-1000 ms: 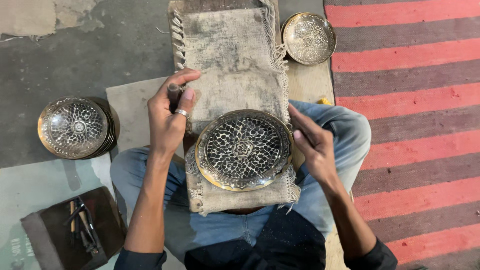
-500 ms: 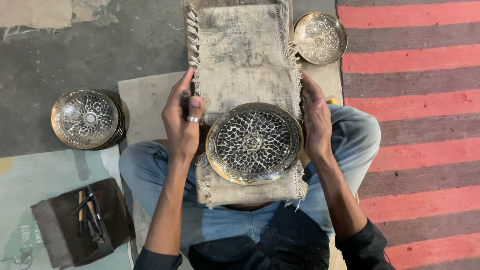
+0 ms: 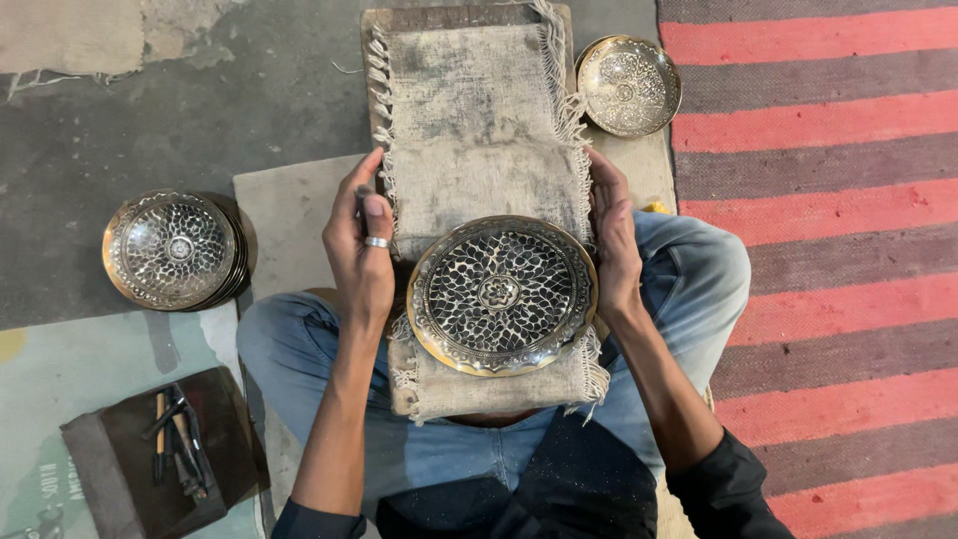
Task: The person sits cross-legged on the floor with a decorative brass plate resting on a cloth cushion on their lap. They hold a punch against the plate's surface and strike it with a wooden mallet to emboss the pattern, periodically repositioning the plate and adjusting a cord around it before resuming hammering.
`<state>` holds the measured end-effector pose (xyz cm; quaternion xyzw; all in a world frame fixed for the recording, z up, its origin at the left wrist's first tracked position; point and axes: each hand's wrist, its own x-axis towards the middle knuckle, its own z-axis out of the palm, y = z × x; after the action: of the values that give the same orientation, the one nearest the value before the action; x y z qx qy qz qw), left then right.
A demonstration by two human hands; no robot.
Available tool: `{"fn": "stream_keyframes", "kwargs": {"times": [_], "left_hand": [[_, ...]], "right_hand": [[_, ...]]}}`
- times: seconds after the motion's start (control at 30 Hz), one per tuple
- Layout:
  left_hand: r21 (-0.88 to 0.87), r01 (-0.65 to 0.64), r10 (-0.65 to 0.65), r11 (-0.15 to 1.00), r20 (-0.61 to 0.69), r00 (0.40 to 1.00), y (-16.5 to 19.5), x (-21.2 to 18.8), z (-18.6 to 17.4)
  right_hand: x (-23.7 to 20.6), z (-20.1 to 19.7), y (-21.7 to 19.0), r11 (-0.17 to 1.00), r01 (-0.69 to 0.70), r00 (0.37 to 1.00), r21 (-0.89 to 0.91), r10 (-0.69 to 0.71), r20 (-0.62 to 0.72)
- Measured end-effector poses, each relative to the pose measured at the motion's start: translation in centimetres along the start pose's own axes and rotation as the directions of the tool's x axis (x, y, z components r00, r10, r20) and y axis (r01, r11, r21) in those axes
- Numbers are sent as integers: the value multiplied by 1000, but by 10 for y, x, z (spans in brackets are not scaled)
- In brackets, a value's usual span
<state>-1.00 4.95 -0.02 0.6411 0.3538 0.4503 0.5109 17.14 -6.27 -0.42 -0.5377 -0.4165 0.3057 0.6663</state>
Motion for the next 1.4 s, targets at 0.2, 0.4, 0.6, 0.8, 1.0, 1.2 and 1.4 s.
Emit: {"fn": "stream_keyframes", "kwargs": {"times": [0.2,0.4,0.6,0.8,1.0,1.2,1.4], "left_hand": [[23,-60,60,998,2,998,-4,-4,-1],[-63,11,-11,998,12,1000,-5,-3,-1],[22,-4,5,1000,-7,1000,-5,-3,0],[60,7,-7,998,8,1000,-9,-6,-3],[173,-181,187,968,-21,982,-21,-18,-28],[150,-219,192,964,175,966,-30,-56,-46],[144,-170,154,975,117,981,-38,-61,-43]], "right_hand": [[-29,-9,9,968,76,976,-240,-122,-180],[-76,-17,16,976,-171,941,-134,121,-315],[-73,-14,27,967,-169,942,-189,102,-320],[-82,-16,33,971,-187,936,-150,130,-327],[-86,-37,32,981,-45,965,-189,-6,-262],[-97,-48,27,933,-147,974,-329,79,-211],[-96,-47,35,915,-116,971,-386,22,-238]]}}
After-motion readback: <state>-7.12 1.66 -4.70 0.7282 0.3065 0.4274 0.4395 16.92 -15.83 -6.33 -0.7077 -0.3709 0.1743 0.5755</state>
